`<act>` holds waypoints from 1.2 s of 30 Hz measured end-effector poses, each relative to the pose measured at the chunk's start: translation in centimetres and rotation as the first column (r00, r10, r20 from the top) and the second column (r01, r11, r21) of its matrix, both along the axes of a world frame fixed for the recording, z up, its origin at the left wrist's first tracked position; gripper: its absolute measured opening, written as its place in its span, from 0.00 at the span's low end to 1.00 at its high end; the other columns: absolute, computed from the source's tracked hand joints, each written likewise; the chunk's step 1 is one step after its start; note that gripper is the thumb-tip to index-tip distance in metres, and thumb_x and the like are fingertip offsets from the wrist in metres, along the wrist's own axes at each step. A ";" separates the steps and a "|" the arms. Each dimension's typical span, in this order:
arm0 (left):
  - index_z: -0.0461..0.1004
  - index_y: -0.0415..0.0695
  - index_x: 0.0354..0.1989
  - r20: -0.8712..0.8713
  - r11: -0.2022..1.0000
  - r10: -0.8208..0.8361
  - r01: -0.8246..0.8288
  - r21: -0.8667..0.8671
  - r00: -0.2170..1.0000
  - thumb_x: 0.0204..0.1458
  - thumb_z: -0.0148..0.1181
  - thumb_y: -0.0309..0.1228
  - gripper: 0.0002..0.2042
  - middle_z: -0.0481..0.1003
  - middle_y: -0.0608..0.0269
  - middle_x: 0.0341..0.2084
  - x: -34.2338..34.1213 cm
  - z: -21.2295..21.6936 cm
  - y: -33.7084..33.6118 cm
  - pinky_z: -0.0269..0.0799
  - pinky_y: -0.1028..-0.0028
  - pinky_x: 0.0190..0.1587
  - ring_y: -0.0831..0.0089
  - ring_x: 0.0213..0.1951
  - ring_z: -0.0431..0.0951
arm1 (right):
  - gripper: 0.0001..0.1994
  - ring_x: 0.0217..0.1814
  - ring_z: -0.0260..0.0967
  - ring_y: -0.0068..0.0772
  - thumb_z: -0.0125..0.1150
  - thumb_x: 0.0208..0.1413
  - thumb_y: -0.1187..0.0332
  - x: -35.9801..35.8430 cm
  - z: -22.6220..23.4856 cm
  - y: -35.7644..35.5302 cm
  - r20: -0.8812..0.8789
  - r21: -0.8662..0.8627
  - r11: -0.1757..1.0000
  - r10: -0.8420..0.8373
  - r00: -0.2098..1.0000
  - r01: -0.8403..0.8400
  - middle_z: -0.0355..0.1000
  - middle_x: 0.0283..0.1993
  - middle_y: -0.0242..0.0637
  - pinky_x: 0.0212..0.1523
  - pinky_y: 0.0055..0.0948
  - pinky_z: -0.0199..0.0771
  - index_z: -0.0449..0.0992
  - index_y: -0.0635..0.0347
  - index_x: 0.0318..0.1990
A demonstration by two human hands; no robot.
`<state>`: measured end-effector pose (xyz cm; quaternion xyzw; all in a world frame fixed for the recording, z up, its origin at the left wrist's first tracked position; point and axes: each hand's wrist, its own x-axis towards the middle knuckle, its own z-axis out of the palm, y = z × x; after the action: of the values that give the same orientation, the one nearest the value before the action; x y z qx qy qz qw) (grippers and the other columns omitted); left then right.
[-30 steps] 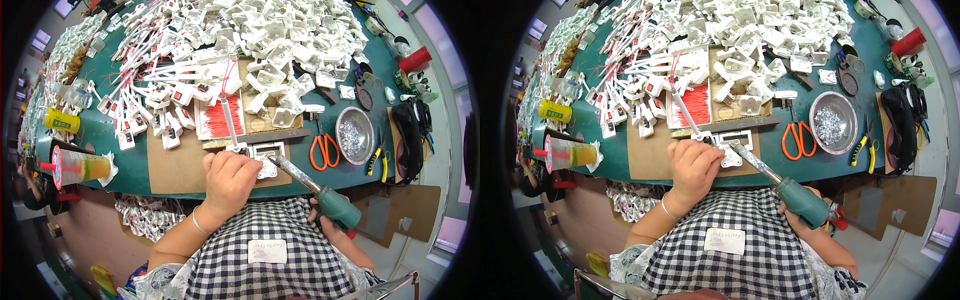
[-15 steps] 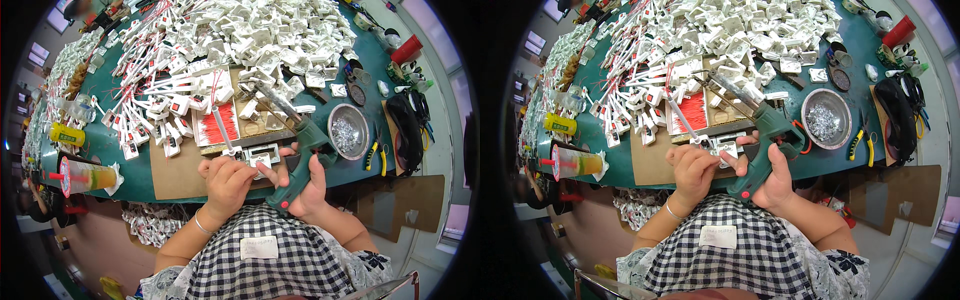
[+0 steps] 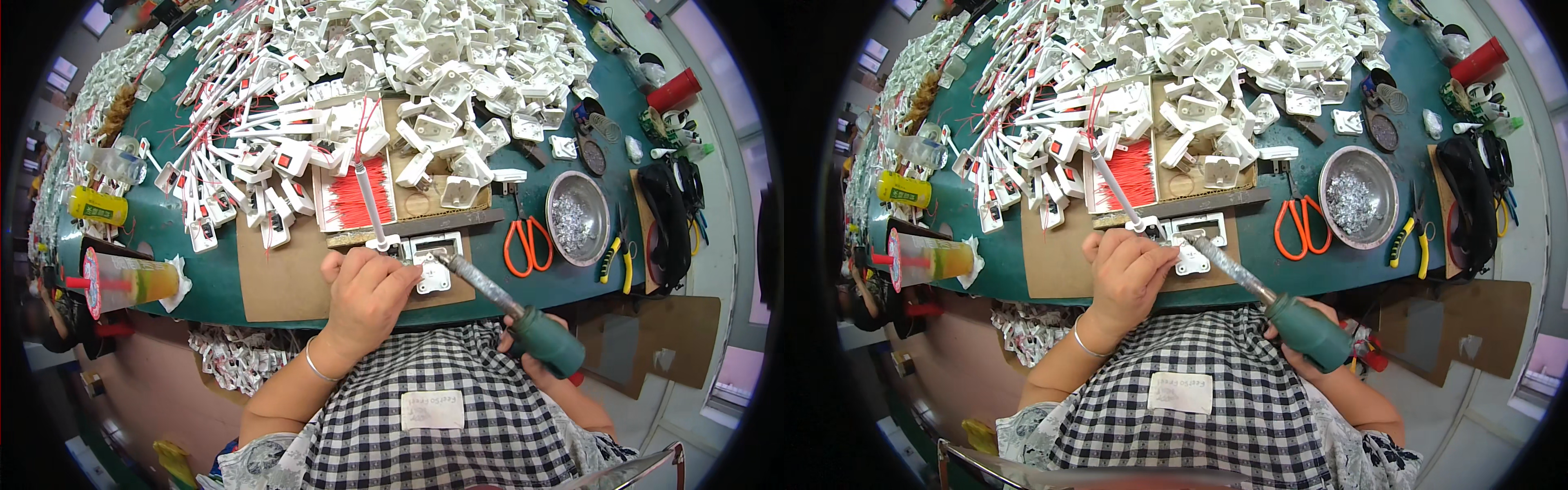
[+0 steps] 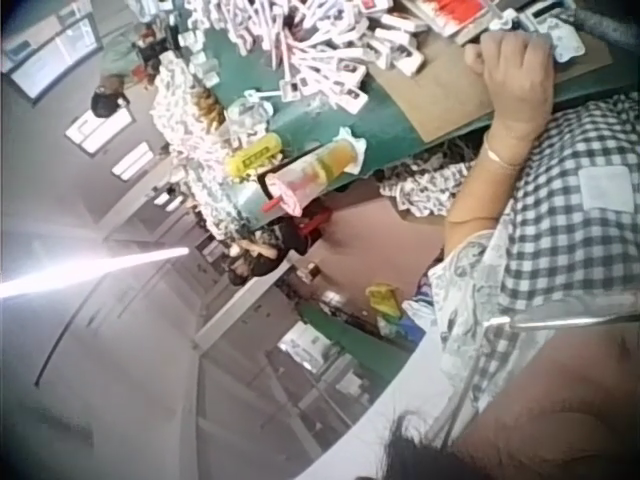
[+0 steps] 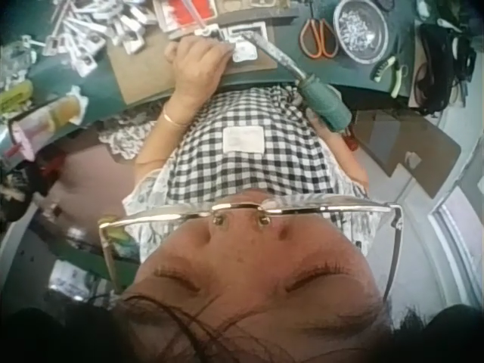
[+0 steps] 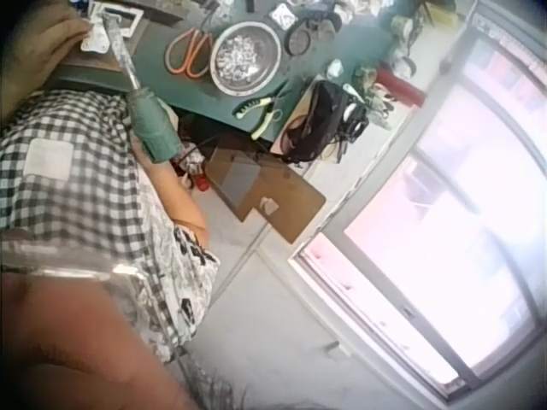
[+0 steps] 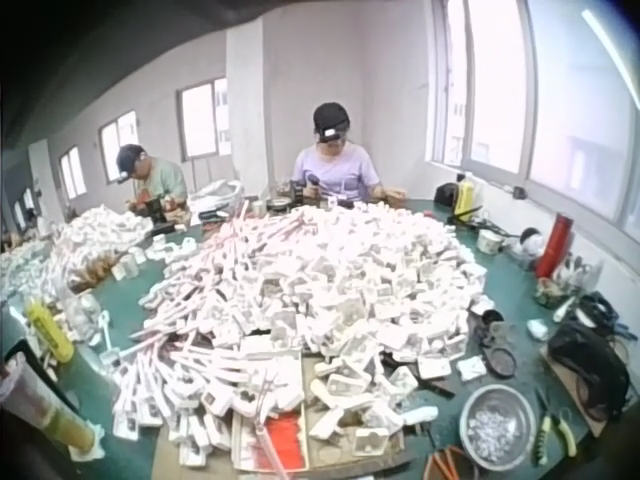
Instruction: The person solders red and white wires onto small white electrical switch components using a soldering iron, pliers, and scissors.
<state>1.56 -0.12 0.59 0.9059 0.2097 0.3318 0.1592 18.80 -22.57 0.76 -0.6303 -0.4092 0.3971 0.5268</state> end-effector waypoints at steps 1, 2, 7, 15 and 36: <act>0.78 0.51 0.29 -0.012 1.000 -0.003 0.003 -0.001 1.000 0.36 0.69 0.27 0.09 0.72 0.74 0.24 0.0 0.1 0.1 0.53 0.70 0.41 0.72 0.32 0.69 | 0.18 0.32 0.74 0.31 0.59 0.52 0.57 0.0 -0.6 -0.1 0.009 0.004 1.000 0.006 1.000 -0.006 0.74 0.32 0.37 0.40 0.29 0.73 0.73 0.65 0.39; 0.78 0.51 0.29 -0.024 1.000 -0.012 0.012 -0.002 1.000 0.36 0.69 0.27 0.09 0.72 0.75 0.24 0.0 0.2 0.1 0.53 0.70 0.41 0.72 0.32 0.68 | 0.18 0.32 0.74 0.31 0.59 0.52 0.57 -0.1 -0.6 -0.1 0.010 0.003 1.000 0.006 1.000 -0.006 0.74 0.32 0.37 0.40 0.29 0.73 0.73 0.65 0.39; 0.78 0.52 0.29 -0.034 1.000 -0.026 0.027 0.015 0.999 0.36 0.68 0.27 0.10 0.71 0.75 0.23 0.1 0.4 0.2 0.53 0.70 0.40 0.74 0.31 0.68 | 0.15 0.31 0.74 0.30 0.61 0.51 0.58 -0.4 -2.1 -0.4 0.092 -0.031 0.998 -0.048 0.995 0.051 0.74 0.32 0.37 0.36 0.26 0.73 0.75 0.63 0.33; 0.78 0.52 0.29 -0.040 0.999 -0.035 0.036 0.034 0.999 0.36 0.67 0.27 0.09 0.70 0.76 0.22 0.1 0.5 0.3 0.52 0.70 0.39 0.75 0.30 0.68 | 0.19 0.29 0.74 0.26 0.63 0.50 0.56 -0.8 -1.6 0.1 -0.005 -0.083 0.994 -0.072 0.997 0.071 0.74 0.30 0.35 0.34 0.23 0.73 0.75 0.65 0.37; 0.78 0.51 0.29 -0.071 0.998 -0.056 0.059 0.031 0.996 0.37 0.66 0.27 0.09 0.71 0.75 0.23 0.1 0.6 0.4 0.53 0.70 0.39 0.75 0.31 0.68 | 0.22 0.24 0.71 0.23 0.67 0.47 0.54 -1.0 -3.5 -0.2 0.097 -0.023 0.988 -0.148 0.984 0.151 0.73 0.23 0.33 0.31 0.21 0.72 0.76 0.68 0.36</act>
<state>1.67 0.25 1.20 0.9252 0.1835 0.2983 0.1460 17.83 -22.77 -2.75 -0.6855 -0.3791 0.3321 0.5254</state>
